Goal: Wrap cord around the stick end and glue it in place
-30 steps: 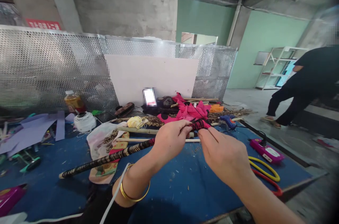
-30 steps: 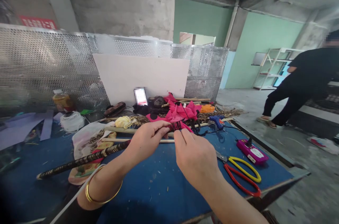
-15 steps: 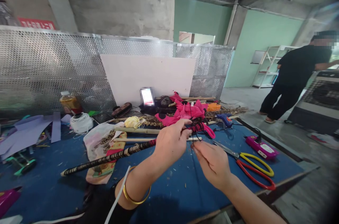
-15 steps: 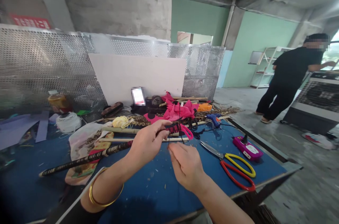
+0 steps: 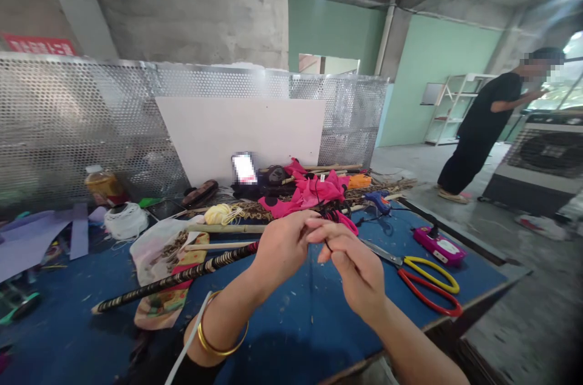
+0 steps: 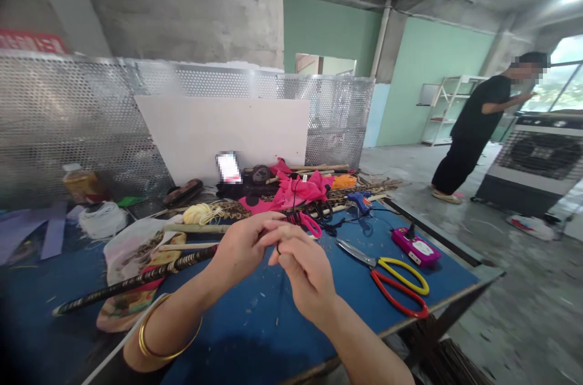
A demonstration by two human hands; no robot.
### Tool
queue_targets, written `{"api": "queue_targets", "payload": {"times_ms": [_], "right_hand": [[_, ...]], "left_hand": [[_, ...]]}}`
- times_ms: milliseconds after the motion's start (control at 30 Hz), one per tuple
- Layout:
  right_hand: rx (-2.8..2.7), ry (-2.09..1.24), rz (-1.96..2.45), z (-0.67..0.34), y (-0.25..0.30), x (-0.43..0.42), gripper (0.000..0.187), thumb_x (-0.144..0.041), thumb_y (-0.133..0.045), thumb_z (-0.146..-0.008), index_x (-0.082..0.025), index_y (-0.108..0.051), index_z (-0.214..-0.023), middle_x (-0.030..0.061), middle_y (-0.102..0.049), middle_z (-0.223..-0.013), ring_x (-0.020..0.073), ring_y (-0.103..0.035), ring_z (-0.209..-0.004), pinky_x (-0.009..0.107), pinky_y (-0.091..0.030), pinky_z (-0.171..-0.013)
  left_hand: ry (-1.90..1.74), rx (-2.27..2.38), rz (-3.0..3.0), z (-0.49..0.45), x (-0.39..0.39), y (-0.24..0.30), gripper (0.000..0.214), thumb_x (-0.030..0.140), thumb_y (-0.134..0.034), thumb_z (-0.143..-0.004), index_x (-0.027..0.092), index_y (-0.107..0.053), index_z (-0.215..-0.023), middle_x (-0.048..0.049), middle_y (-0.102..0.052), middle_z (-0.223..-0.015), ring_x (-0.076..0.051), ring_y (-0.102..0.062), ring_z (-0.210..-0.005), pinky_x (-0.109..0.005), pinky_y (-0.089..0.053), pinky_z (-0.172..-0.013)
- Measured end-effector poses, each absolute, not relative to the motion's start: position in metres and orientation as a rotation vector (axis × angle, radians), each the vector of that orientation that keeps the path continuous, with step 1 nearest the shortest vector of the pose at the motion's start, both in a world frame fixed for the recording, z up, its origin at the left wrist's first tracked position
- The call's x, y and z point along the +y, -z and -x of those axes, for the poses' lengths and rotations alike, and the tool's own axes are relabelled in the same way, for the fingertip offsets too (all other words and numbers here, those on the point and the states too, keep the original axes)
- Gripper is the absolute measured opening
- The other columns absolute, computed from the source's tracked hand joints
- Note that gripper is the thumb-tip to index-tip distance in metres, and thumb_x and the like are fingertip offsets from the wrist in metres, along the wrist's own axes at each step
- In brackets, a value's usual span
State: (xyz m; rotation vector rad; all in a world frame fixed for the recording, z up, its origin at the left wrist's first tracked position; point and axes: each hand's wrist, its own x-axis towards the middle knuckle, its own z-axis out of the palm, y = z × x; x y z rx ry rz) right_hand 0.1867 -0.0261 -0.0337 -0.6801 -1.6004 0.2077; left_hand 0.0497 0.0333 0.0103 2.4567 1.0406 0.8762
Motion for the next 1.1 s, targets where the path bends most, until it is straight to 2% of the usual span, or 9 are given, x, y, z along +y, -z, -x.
{"api": "queue_targets", "payload": {"times_ms": [67,100,200,467,667,767,900,1033,1100], "right_hand": [[-1.453,-0.430,0.585,-0.182,0.029,-0.019,0.030,-0.029,-0.036,-0.097,-0.022,-0.055,-0.075,0.0042,-0.057,-0.075,0.0186,-0.059,-0.076,0.031,-0.048,-0.061],[-1.365,-0.496,0.587,-0.178,0.029,-0.017,0.031,-0.031,-0.036,-0.097,-0.021,-0.052,-0.073,0.0012,-0.051,-0.068,0.0149,-0.054,-0.062,0.027,-0.042,-0.052],[-1.251,-0.441,0.773,-0.167,0.030,-0.019,0.032,-0.030,-0.040,-0.097,-0.021,-0.046,-0.066,-0.0033,-0.041,-0.060,0.0098,-0.037,-0.049,0.024,-0.029,-0.044],[-1.437,0.065,0.974,-0.151,0.042,-0.032,0.028,-0.017,-0.038,-0.094,-0.021,-0.043,-0.067,-0.0017,-0.044,-0.061,0.0121,-0.043,-0.057,0.025,-0.034,-0.053],[-1.520,0.036,0.957,-0.155,0.059,-0.024,0.024,-0.019,-0.034,-0.093,-0.021,-0.048,-0.074,0.0023,-0.051,-0.068,0.0155,-0.048,-0.064,0.028,-0.040,-0.057],[-1.585,0.004,0.882,-0.157,0.063,-0.022,0.022,-0.019,-0.035,-0.093,-0.021,-0.049,-0.076,0.0038,-0.053,-0.071,0.0172,-0.050,-0.070,0.031,-0.043,-0.063],[-1.678,0.066,0.838,-0.160,0.062,-0.023,0.019,-0.018,-0.039,-0.091,-0.021,-0.049,-0.075,0.0037,-0.053,-0.071,0.0176,-0.051,-0.070,0.032,-0.045,-0.064],[-1.737,0.224,0.823,-0.164,0.061,-0.032,0.013,-0.015,-0.046,-0.088,-0.019,-0.058,-0.085,0.0112,-0.060,-0.099,0.0233,-0.056,-0.102,0.038,-0.050,-0.083],[-1.653,0.334,0.912,-0.167,0.063,-0.038,0.015,-0.013,-0.050,-0.087,-0.018,-0.063,-0.093,0.0130,-0.059,-0.106,0.0250,-0.055,-0.107,0.041,-0.050,-0.087]], "left_hand": [[-0.881,1.067,-2.490,-0.052,0.034,-0.007,0.031,0.017,-0.047,-0.085,0.026,-0.064,-0.110,-0.0004,-0.072,-0.106,-0.019,-0.065,-0.095,-0.027,-0.046,-0.077],[-0.881,1.092,-2.507,-0.052,0.034,-0.005,0.031,0.018,-0.046,-0.086,0.025,-0.064,-0.111,-0.0012,-0.072,-0.106,-0.020,-0.066,-0.094,-0.027,-0.046,-0.076],[-0.865,1.142,-2.565,-0.054,0.033,-0.002,0.029,0.021,-0.043,-0.089,0.023,-0.064,-0.110,-0.0030,-0.073,-0.102,-0.021,-0.067,-0.090,-0.029,-0.045,-0.071],[-0.820,1.149,-2.562,-0.055,0.026,0.002,0.030,0.026,-0.044,-0.089,0.024,-0.064,-0.111,-0.0042,-0.074,-0.095,-0.021,-0.067,-0.082,-0.028,-0.043,-0.066],[-0.732,1.060,-2.301,-0.053,0.040,-0.004,0.028,0.030,-0.043,-0.090,0.022,-0.068,-0.098,-0.0025,-0.072,-0.088,-0.019,-0.064,-0.081,-0.026,-0.044,-0.071],[-0.696,0.896,-2.222,-0.050,0.044,-0.011,0.029,0.032,-0.044,-0.089,0.017,-0.067,-0.085,-0.0013,-0.069,-0.079,-0.016,-0.060,-0.074,-0.024,-0.043,-0.066],[-0.694,0.923,-2.282,-0.048,0.041,-0.015,0.026,0.036,-0.052,-0.085,0.017,-0.064,-0.073,0.0013,-0.063,-0.066,-0.015,-0.055,-0.065,-0.023,-0.038,-0.059],[-0.833,1.119,-2.348,-0.044,0.035,-0.019,0.023,0.034,-0.051,-0.087,0.019,-0.067,-0.081,0.0008,-0.067,-0.070,-0.015,-0.058,-0.066,-0.024,-0.038,-0.060],[-0.926,1.234,-2.406,-0.041,0.031,-0.023,0.022,0.033,-0.050,-0.088,0.021,-0.068,-0.088,-0.0003,-0.070,-0.076,-0.016,-0.061,-0.070,-0.024,-0.038,-0.062]]}}
